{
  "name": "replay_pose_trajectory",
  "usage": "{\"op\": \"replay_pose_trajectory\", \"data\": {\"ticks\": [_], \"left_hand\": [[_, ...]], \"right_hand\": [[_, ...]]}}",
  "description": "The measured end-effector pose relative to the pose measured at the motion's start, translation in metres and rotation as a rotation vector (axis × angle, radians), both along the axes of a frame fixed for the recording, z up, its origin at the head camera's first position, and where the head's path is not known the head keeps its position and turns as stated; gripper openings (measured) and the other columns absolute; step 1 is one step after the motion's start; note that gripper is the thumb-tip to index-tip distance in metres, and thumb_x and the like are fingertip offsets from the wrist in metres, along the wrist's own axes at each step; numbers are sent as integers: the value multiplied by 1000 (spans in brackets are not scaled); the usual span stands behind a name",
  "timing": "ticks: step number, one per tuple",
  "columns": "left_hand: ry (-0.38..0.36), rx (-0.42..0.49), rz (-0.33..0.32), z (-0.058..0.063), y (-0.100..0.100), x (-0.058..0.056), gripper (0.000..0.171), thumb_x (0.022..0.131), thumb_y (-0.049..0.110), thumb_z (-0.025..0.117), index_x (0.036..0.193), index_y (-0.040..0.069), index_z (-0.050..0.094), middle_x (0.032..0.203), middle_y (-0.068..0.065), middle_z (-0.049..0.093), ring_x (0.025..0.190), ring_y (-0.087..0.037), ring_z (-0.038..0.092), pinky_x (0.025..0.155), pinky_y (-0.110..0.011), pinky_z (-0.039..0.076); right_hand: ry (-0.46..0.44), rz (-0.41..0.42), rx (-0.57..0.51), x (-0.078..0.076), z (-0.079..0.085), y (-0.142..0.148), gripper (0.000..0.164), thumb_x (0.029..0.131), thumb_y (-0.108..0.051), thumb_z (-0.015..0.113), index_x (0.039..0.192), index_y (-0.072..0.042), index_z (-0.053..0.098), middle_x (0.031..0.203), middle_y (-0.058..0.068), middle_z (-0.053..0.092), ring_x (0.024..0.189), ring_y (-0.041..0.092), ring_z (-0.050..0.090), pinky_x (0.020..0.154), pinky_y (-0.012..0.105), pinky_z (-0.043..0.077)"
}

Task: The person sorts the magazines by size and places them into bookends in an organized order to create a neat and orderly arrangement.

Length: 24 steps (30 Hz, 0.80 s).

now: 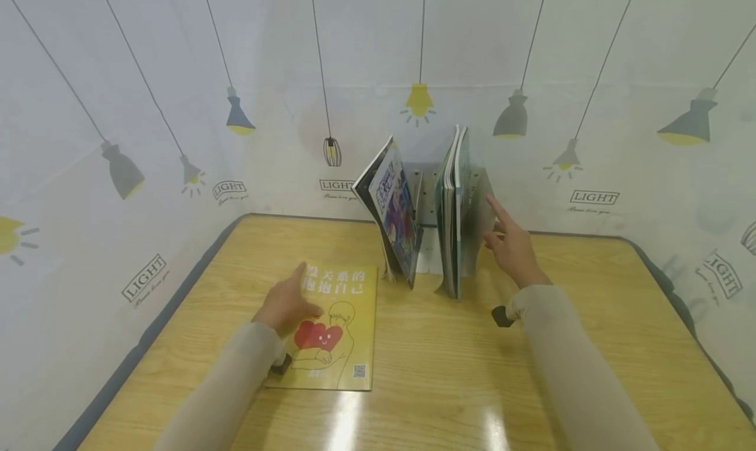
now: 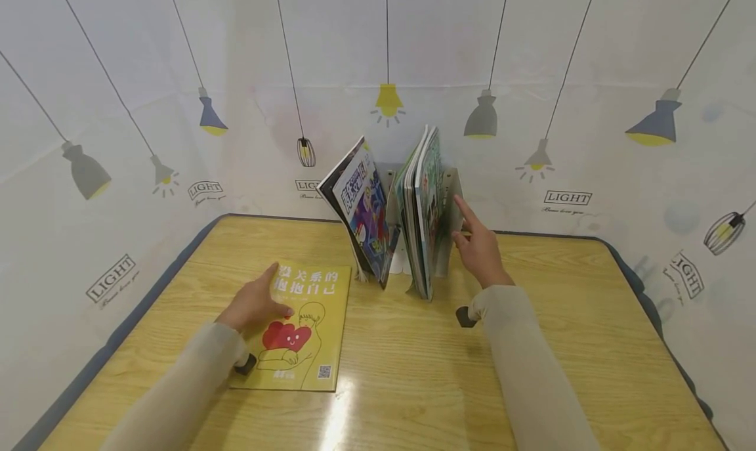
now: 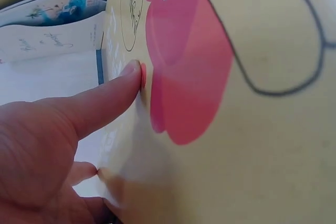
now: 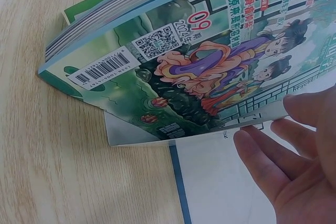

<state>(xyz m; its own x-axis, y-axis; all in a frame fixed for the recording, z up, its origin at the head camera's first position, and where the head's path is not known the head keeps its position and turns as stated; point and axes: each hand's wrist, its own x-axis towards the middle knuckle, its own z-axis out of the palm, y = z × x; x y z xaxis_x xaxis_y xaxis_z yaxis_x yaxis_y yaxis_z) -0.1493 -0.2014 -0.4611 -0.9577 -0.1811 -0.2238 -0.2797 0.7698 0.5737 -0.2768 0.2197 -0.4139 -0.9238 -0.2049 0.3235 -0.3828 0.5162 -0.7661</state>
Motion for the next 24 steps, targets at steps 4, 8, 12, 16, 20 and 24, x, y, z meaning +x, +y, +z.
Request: {"op": "replay_pose_trajectory", "data": {"ticks": [4,8,12,16,20,24], "left_hand": [[-15,60,4,-1,-1,1,113,54,28,79,136,40,1,136,-6,31,59,-20,52,68,-31,45],[-7,121,-2,-1,-10,2,108,58,19,76,133,46,3,139,-2,25,65,-25,54,59,-33,48],[17,158,-13,4,-18,1,103,59,8,73,135,40,12,141,2,21,108,-32,43,85,-48,39],[-8,221,-24,11,-23,-3,96,60,1,70,137,30,21,140,-6,22,121,-33,26,96,-49,26],[-6,179,-65,16,-30,-6,89,62,1,70,136,23,26,125,-21,41,105,-34,44,84,-43,42],[-5,208,-102,17,-37,-7,83,65,0,68,135,21,29,101,-21,57,81,-27,57,65,-36,50]], "right_hand": [[-11,-1,-7,0,0,0,73,85,-3,51,133,-45,18,114,28,49,79,30,61,49,34,50],[-17,7,-18,0,0,-1,74,85,-2,51,132,-49,18,114,29,47,80,30,61,53,36,51],[-19,6,-12,0,-1,0,73,85,-3,50,131,-50,17,115,28,48,79,29,61,53,32,51],[-8,3,0,-1,0,0,73,85,-4,51,131,-50,17,114,27,49,78,28,61,54,31,51],[-6,0,11,-2,0,0,73,85,-4,51,131,-50,16,113,26,50,78,27,61,52,31,50],[-8,-5,11,-2,0,1,74,85,-3,51,131,-50,17,113,26,50,78,27,61,52,31,50]]}}
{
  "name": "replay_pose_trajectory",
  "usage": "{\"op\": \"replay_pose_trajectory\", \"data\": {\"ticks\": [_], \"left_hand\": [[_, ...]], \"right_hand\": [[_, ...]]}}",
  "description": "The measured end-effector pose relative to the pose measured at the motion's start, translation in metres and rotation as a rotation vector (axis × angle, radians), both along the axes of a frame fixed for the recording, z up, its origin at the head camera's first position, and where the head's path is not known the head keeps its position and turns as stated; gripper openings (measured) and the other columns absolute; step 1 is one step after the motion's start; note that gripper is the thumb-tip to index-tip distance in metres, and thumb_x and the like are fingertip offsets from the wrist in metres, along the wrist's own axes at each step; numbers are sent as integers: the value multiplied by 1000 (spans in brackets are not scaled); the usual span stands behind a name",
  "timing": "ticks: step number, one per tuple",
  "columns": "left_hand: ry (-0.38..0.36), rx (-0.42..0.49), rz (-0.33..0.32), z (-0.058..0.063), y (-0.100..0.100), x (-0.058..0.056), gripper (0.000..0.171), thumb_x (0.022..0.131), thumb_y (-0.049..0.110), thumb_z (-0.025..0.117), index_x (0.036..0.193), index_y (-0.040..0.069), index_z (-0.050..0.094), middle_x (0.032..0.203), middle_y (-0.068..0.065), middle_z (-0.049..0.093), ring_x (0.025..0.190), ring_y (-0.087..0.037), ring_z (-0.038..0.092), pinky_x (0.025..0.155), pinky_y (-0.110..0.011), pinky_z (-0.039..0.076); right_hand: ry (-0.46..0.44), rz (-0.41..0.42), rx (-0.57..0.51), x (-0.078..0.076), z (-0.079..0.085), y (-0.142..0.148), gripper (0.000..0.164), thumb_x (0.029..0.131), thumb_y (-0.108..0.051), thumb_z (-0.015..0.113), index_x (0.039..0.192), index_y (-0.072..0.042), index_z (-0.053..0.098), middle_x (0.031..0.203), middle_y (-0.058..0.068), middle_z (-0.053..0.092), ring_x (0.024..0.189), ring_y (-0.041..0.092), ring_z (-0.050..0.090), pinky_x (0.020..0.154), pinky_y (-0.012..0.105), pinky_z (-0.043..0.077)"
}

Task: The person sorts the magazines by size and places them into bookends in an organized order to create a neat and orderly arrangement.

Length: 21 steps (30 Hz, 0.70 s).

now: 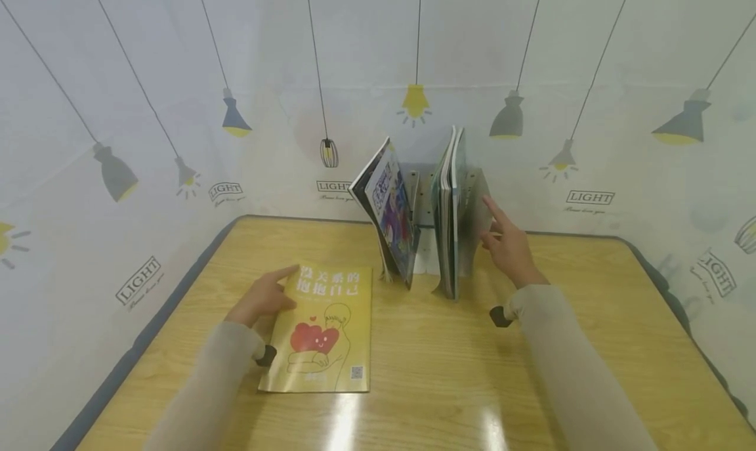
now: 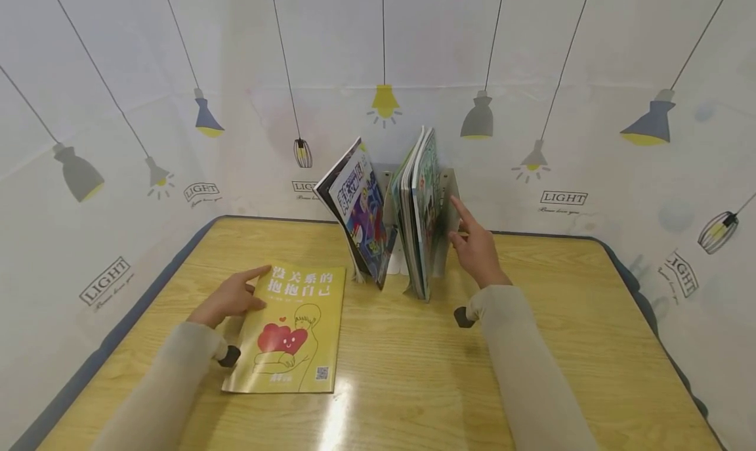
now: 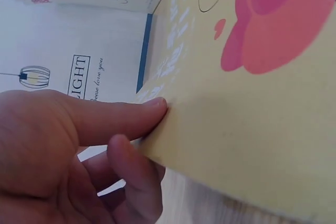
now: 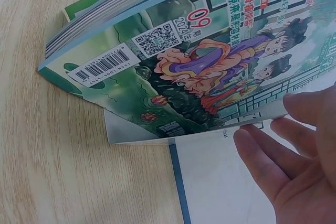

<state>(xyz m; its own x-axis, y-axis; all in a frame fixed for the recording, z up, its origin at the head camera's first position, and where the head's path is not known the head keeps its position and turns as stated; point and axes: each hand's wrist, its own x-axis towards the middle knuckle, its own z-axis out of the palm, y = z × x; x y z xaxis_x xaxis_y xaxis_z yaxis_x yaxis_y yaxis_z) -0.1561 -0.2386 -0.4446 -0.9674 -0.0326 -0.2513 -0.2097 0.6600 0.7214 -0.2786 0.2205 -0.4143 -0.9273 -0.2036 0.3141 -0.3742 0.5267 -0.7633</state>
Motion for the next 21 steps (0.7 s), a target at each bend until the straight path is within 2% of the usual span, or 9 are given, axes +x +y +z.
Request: {"op": "replay_pose_trajectory", "data": {"ticks": [2,5,12,16,21], "left_hand": [[-18,70,0,0,-2,0,82,66,-3,65,135,22,30,94,-18,60,65,-22,57,53,-30,49],[-18,141,-11,1,-3,2,79,67,-6,63,134,22,32,89,-17,61,52,-19,54,42,-26,44],[11,200,-16,6,-5,6,73,72,-4,62,132,28,36,87,-15,61,42,-15,42,38,-22,39],[31,193,-13,7,-8,6,72,73,-3,62,131,32,36,89,-15,60,45,-17,45,40,-24,41],[80,180,-5,2,-16,6,72,73,-1,63,129,36,37,98,-15,59,62,-24,55,45,-32,47]], "right_hand": [[4,0,-1,0,0,0,74,85,-3,51,131,-50,17,112,25,51,78,27,61,54,30,50],[9,-1,2,0,0,1,74,85,-3,51,131,-50,17,111,25,51,77,27,61,53,31,50],[23,9,10,-1,-1,1,74,85,-3,51,132,-48,17,109,25,53,76,26,61,54,32,50],[19,8,15,-1,-2,1,73,85,-4,51,132,-48,16,109,24,53,76,26,61,55,32,51],[0,8,2,0,-1,1,73,85,-6,51,131,-50,16,110,23,53,76,26,61,57,32,51]]}}
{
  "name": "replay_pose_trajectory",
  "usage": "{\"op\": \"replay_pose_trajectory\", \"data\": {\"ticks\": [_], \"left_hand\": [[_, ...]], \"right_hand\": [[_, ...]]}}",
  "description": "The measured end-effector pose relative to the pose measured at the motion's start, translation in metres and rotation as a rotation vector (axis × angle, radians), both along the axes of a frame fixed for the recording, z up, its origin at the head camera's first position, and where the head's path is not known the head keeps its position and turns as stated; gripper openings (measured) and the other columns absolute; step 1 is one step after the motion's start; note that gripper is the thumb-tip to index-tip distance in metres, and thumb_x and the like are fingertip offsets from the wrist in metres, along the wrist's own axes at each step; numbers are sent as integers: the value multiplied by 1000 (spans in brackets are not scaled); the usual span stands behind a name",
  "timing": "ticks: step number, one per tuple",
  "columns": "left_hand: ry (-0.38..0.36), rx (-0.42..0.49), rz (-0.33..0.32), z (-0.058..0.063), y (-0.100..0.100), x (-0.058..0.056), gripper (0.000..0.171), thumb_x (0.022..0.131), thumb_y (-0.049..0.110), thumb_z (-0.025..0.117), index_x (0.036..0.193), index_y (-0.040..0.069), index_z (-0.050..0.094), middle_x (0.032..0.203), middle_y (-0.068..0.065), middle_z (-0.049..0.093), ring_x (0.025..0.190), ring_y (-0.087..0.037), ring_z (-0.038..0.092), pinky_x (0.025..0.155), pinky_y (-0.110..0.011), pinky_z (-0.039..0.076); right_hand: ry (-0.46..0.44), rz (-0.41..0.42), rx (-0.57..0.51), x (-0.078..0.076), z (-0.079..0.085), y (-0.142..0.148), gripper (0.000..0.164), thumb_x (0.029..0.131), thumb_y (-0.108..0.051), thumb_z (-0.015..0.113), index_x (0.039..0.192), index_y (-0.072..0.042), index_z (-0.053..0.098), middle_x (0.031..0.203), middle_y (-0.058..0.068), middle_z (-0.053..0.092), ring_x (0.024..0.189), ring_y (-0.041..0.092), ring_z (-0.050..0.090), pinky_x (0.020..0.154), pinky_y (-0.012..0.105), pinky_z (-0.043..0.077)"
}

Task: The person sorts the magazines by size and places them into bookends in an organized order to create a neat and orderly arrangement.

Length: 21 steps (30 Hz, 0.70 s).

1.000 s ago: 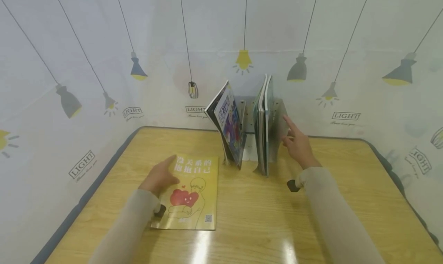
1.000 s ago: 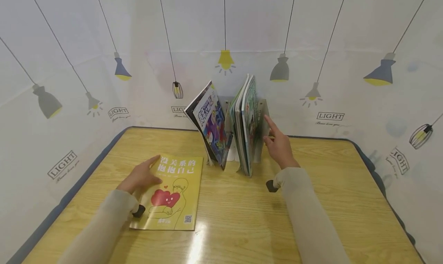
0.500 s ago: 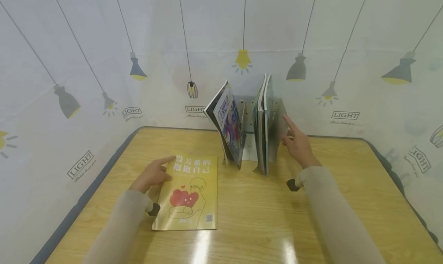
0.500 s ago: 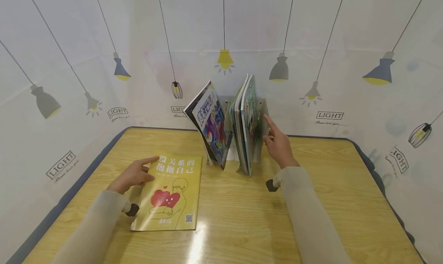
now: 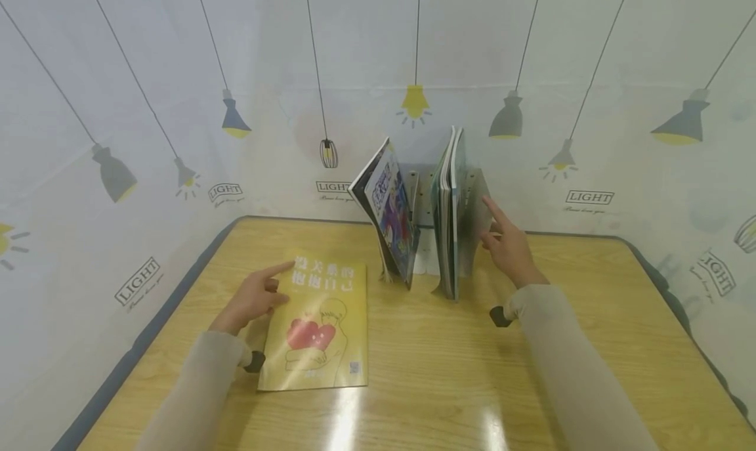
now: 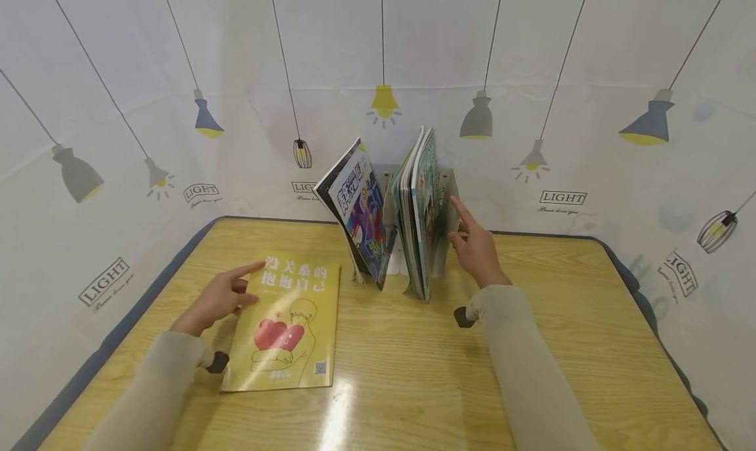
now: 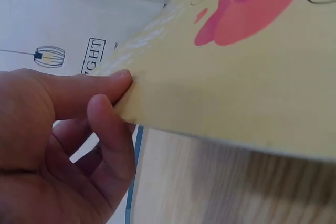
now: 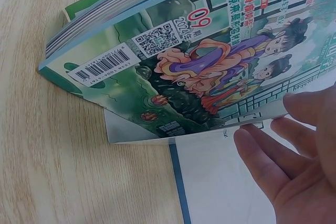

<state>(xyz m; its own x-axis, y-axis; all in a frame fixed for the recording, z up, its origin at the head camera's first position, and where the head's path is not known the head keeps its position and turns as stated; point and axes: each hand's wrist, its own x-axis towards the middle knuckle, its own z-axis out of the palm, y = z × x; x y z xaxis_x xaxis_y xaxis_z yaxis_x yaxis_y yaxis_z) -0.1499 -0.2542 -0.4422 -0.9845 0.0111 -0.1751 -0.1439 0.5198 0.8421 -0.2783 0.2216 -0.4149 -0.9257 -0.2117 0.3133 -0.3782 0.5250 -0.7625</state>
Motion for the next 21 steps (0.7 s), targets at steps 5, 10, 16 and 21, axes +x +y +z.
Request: {"op": "replay_pose_trajectory", "data": {"ticks": [5,10,16,21], "left_hand": [[46,10,12,0,-3,2,70,73,1,64,128,36,39,94,-14,60,63,-24,56,47,-36,49],[91,26,40,3,-2,4,67,74,4,64,126,40,40,89,-11,62,61,-25,56,48,-38,49],[133,46,43,7,-3,8,62,77,10,64,124,41,40,91,-9,62,69,-24,57,51,-37,49],[177,116,17,15,-3,16,62,77,9,64,127,35,41,88,-13,61,70,-30,55,53,-39,49]], "right_hand": [[-11,6,-15,0,1,0,73,85,-5,51,131,-50,17,110,24,52,78,28,61,58,32,51],[0,4,-16,-1,1,-1,74,85,-3,51,131,-50,17,109,25,53,78,29,61,59,32,52],[18,3,10,-1,1,-1,75,85,-2,51,132,-49,16,110,25,52,77,27,61,51,32,50],[31,8,24,0,0,0,75,85,-2,51,132,-48,15,109,26,52,77,28,61,52,32,50]]}}
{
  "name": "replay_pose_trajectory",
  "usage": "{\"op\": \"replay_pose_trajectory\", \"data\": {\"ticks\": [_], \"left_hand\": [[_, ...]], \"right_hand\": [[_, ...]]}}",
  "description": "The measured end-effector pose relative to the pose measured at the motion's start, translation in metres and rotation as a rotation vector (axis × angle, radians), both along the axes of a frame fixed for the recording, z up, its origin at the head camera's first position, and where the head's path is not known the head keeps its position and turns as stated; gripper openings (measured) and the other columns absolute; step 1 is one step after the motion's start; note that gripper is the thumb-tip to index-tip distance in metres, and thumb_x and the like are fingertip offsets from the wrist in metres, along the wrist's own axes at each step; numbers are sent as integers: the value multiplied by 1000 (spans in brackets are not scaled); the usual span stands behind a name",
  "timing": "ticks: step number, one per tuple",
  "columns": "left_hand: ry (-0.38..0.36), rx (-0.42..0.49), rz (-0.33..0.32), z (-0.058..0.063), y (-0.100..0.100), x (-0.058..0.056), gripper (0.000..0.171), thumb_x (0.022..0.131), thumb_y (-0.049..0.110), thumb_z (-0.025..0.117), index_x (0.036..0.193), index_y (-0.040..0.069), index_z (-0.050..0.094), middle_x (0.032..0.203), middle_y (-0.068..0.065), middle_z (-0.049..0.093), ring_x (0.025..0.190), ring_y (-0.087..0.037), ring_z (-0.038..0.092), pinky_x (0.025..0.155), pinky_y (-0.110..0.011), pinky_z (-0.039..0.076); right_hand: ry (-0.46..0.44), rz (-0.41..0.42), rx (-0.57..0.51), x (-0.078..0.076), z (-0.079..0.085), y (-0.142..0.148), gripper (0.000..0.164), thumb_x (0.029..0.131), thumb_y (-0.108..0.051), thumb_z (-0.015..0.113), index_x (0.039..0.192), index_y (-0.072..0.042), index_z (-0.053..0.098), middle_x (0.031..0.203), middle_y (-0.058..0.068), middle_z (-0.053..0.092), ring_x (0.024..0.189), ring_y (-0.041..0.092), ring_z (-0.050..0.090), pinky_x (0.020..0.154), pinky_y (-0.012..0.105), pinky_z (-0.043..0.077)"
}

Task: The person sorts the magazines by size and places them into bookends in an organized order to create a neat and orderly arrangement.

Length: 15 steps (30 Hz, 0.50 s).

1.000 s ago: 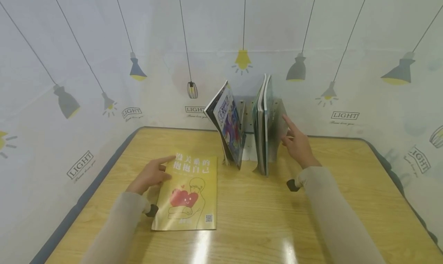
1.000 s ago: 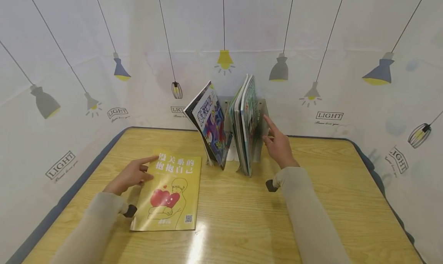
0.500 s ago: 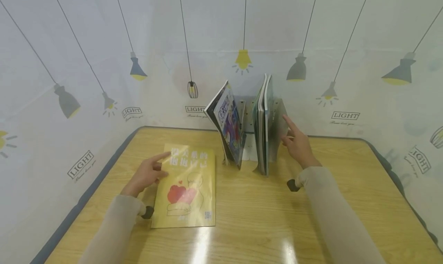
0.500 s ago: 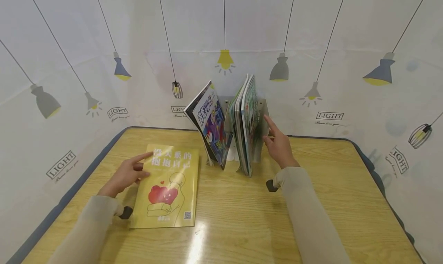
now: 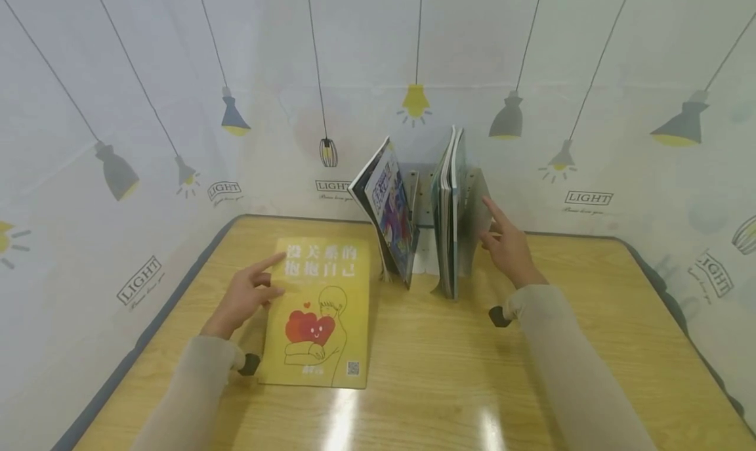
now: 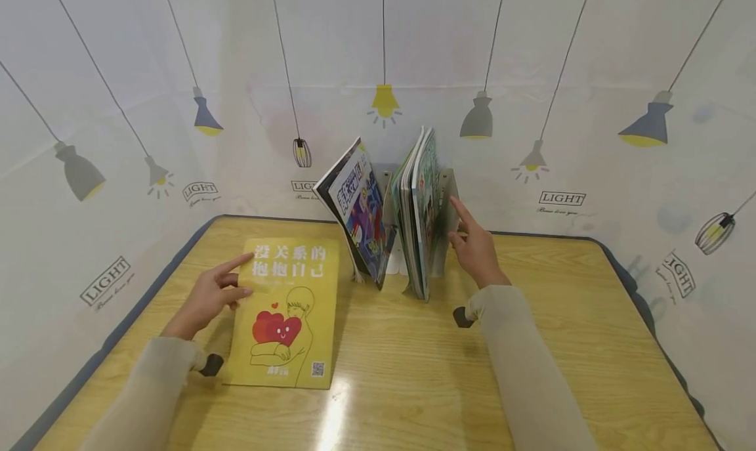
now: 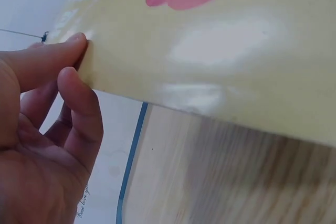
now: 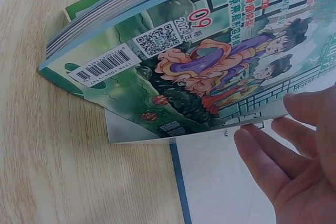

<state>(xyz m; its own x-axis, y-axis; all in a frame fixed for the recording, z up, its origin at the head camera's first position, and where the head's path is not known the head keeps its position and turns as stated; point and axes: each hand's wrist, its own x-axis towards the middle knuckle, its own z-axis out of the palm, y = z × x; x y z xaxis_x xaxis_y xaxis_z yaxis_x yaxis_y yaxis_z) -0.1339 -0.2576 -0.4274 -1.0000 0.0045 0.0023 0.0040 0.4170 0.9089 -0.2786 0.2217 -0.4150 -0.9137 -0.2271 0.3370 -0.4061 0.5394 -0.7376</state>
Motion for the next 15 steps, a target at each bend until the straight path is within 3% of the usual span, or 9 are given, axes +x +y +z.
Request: {"op": "replay_pose_trajectory", "data": {"ticks": [4,15], "left_hand": [[38,46,-20,9,2,6,62,76,5,64,129,27,41,86,-17,60,68,-34,52,53,-39,50],[128,101,-57,19,5,14,60,76,8,65,129,22,42,76,-19,58,52,-25,47,45,-34,47]], "right_hand": [[1,-2,-4,0,-1,0,74,85,-3,51,132,-48,16,109,26,53,77,29,61,55,33,51],[3,-4,-13,0,-1,0,76,84,-2,52,132,-49,17,107,23,55,76,28,61,58,33,52]]}}
